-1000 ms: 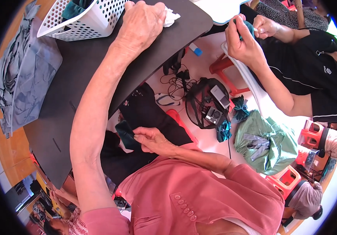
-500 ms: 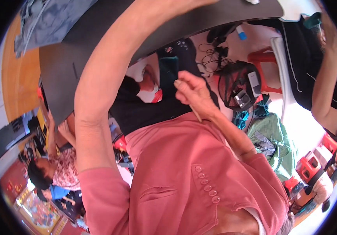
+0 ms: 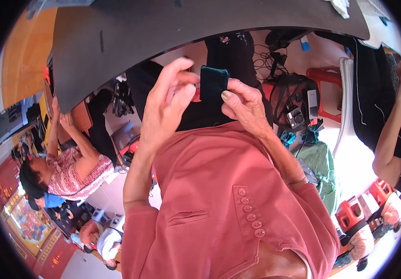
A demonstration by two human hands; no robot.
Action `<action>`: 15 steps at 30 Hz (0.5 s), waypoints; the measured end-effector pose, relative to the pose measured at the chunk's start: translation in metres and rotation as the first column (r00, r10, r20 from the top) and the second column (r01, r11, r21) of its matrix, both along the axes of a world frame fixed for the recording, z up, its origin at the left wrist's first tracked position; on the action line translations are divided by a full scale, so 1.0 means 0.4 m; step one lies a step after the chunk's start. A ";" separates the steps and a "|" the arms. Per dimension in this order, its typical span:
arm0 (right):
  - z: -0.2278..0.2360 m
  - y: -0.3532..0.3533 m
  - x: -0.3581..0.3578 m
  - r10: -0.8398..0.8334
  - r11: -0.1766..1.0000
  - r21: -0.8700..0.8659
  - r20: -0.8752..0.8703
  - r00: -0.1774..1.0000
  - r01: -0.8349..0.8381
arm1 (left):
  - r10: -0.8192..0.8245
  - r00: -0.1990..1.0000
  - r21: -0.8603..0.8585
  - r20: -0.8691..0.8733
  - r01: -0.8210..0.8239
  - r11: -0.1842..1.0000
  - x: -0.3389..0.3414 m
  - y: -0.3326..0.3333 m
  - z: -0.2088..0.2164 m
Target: Turning sewn fabric tubes or components right-side out using a wooden stick as a turning tool.
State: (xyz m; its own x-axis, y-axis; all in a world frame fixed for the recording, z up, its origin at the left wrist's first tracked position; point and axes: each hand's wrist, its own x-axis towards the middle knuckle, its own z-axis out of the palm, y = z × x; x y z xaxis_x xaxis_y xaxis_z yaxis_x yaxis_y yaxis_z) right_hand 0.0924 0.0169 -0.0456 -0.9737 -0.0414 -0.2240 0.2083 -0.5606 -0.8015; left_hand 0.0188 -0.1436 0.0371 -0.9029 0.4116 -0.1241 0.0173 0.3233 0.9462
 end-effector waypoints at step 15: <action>0.010 -0.028 -0.023 -0.002 0.984 0.178 -0.078 0.997 0.016 | -0.088 0.981 0.187 0.172 0.056 0.981 -0.056 -0.043 -0.064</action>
